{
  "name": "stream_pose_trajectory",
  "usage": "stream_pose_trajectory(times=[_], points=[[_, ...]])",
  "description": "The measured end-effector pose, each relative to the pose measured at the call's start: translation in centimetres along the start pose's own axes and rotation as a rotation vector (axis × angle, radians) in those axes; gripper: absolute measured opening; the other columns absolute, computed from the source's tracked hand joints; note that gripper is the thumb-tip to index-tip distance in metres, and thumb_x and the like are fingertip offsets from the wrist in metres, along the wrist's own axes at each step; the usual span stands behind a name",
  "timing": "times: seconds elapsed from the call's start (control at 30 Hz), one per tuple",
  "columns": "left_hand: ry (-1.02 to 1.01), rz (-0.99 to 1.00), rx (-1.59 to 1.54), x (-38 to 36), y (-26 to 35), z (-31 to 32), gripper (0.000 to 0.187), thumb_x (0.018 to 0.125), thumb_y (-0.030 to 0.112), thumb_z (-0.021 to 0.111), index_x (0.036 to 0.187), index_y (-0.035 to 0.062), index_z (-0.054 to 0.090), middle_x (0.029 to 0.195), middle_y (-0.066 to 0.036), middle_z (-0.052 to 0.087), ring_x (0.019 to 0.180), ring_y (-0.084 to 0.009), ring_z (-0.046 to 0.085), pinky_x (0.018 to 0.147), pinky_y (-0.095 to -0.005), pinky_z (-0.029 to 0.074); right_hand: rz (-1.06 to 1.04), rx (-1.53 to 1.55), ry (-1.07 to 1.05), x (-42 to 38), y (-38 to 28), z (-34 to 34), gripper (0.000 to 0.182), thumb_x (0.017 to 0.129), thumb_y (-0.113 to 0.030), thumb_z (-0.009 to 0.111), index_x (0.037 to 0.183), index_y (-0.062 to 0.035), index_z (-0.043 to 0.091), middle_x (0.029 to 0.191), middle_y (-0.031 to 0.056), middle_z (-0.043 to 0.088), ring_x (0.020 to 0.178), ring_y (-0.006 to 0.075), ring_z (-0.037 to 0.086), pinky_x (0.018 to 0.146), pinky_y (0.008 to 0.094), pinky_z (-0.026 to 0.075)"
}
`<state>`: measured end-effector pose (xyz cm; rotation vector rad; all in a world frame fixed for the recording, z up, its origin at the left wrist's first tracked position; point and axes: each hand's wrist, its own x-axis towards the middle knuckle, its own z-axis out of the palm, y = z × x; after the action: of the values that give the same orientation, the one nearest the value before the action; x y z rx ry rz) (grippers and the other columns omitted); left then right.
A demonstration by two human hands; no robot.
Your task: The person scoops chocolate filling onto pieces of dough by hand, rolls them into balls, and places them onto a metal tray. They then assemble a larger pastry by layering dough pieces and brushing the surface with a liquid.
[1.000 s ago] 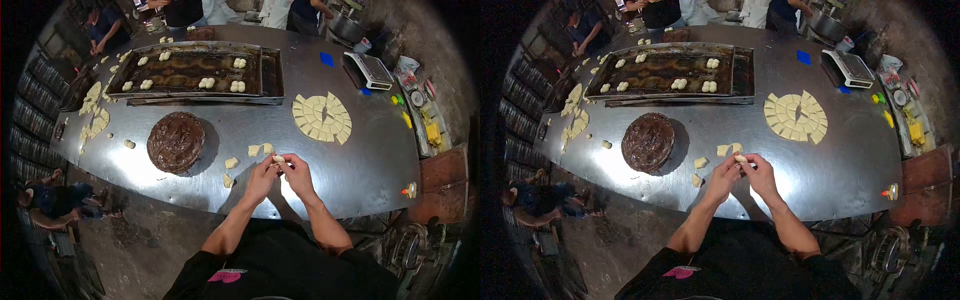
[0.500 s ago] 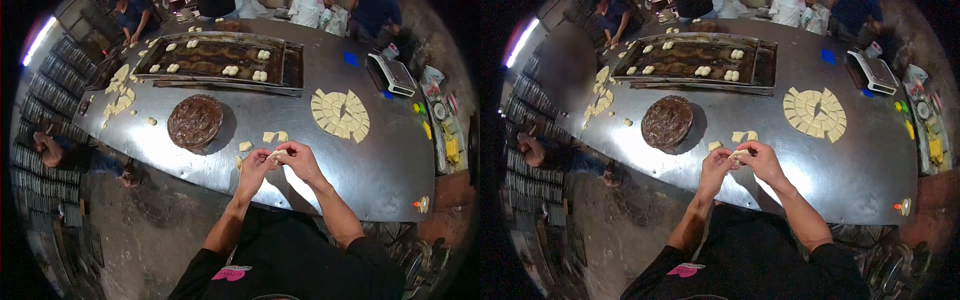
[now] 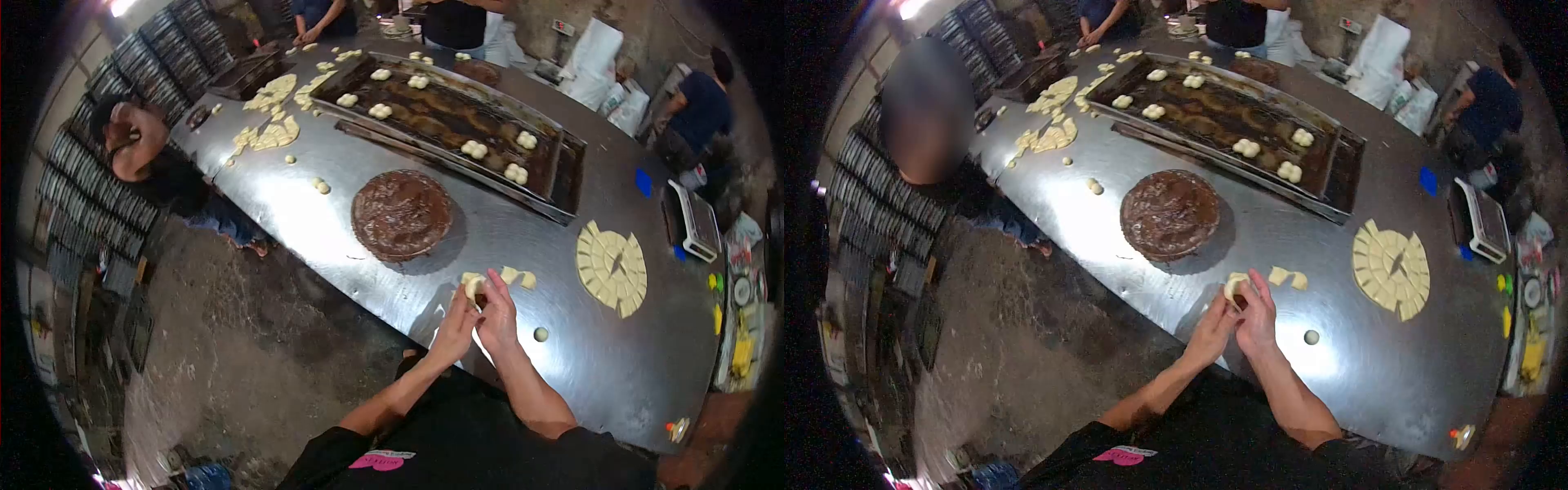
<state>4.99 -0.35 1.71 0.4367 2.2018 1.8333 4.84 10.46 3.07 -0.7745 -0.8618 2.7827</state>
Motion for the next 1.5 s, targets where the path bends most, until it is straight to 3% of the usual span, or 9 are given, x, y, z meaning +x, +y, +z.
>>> stream_pose_trajectory(times=[0.2, 0.27, 0.5, 0.7, 0.77, 0.9, 1.2, 1.37, 1.5], points=[[0.154, 0.079, 0.2, -0.2, -1.3, -8.4, 0.045, 0.088, 0.012, 0.055, 0.131, 0.0014, 0.046, 0.143, -0.027, 0.032, 0.131, -0.0405, 0.035, 0.107, -0.0389, 0.03, -0.209, -0.826, -0.249, 8.0, 5.3, 6.7, 0.038, 0.089, -0.001, 0.05, 0.126, -0.002, 0.045, 0.099, 0.0133, 0.061, 0.084, 0.0252, 0.061, 0.074, 0.0379, 0.049], [0.215, -0.072, 0.118, -0.4, -3.0, -11.2, 0.034, 0.085, 0.011, 0.06, 0.118, 0.0013, 0.059, 0.141, -0.026, 0.037, 0.128, -0.0393, 0.04, 0.105, -0.0389, 0.034, -0.951, -1.586, -0.483, 10.8, 7.0, 8.5, 0.041, 0.083, 0.001, 0.048, 0.124, -0.0041, 0.048, 0.097, 0.0168, 0.062, 0.084, 0.0302, 0.062, 0.072, 0.0397, 0.049], [0.38, -0.218, 0.177, -2.3, -5.8, -18.6, 0.027, 0.087, 0.006, 0.056, 0.113, 0.0005, 0.06, 0.128, -0.015, 0.054, 0.106, -0.0224, 0.059, 0.086, -0.0309, 0.048, -1.033, -1.925, -0.946, 13.6, 10.0, 10.3, 0.034, 0.083, -0.006, 0.046, 0.115, 0.0013, 0.051, 0.089, 0.0175, 0.064, 0.085, 0.0348, 0.061, 0.073, 0.0424, 0.048], [0.314, -0.349, -0.376, 0.7, -8.7, -16.3, 0.028, 0.092, 0.009, 0.051, 0.117, -0.0013, 0.057, 0.118, -0.014, 0.057, 0.109, -0.0236, 0.056, 0.088, -0.0344, 0.048, -0.609, -1.805, -0.627, 14.2, 9.8, 10.6, 0.043, 0.076, 0.007, 0.05, 0.117, -0.0047, 0.052, 0.086, 0.0164, 0.064, 0.075, 0.0277, 0.063, 0.065, 0.0372, 0.048], [0.323, -0.361, -0.567, 2.2, -6.1, -15.0, 0.032, 0.094, 0.01, 0.049, 0.122, -0.0041, 0.052, 0.117, -0.012, 0.056, 0.109, -0.0234, 0.055, 0.089, -0.0353, 0.049, 0.195, -1.192, -0.449, 13.2, 7.6, 11.4, 0.04, 0.08, 0.006, 0.047, 0.119, -0.0032, 0.053, 0.088, 0.0113, 0.064, 0.072, 0.0191, 0.06, 0.063, 0.0294, 0.047], [0.3, -0.367, -0.943, 3.0, -2.4, -12.5, 0.027, 0.092, 0.007, 0.05, 0.116, -0.0049, 0.054, 0.114, -0.013, 0.058, 0.106, -0.0219, 0.056, 0.087, -0.0338, 0.049, 0.539, -0.552, -0.413, 8.7, 3.5, 10.0, 0.041, 0.081, 0.006, 0.047, 0.12, -0.0022, 0.053, 0.098, 0.0068, 0.061, 0.077, 0.0147, 0.057, 0.065, 0.0269, 0.046], [0.343, -0.282, -0.751, 1.1, -0.6, -6.7, 0.012, 0.09, 0.007, 0.055, 0.094, -0.0038, 0.058, 0.095, -0.011, 0.062, 0.083, -0.0167, 0.062, 0.076, -0.0304, 0.053, 0.45, -0.245, -0.326, 1.8, -0.3, 2.9, 0.042, 0.082, 0.006, 0.049, 0.124, 0.0055, 0.05, 0.109, 0.0127, 0.061, 0.097, 0.0224, 0.06, 0.08, 0.0347, 0.051], [0.379, -0.317, -0.627, -0.3, 1.2, -4.0, 0.014, 0.089, 0.005, 0.057, 0.099, -0.0046, 0.058, 0.097, -0.012, 0.063, 0.082, -0.017, 0.063, 0.077, -0.0326, 0.054, -0.581, -1.434, -0.415, -2.0, 0.3, 1.3, 0.053, 0.084, 0.001, 0.05, 0.135, 0.0049, 0.036, 0.12, 0.0277, 0.056, 0.107, 0.0354, 0.059, 0.088, 0.039, 0.048], [0.388, -0.255, -0.364, -1.3, 0.7, -4.7, 0.018, 0.088, 0.001, 0.058, 0.105, -0.0052, 0.058, 0.104, -0.012, 0.062, 0.09, -0.0161, 0.061, 0.077, -0.0298, 0.052, -0.564, -1.449, -0.577, -2.6, -1.5, 1.6, 0.043, 0.083, -0.005, 0.06, 0.125, 0.0003, 0.052, 0.122, 0.0263, 0.054, 0.105, 0.0368, 0.06, 0.083, 0.04, 0.051]])
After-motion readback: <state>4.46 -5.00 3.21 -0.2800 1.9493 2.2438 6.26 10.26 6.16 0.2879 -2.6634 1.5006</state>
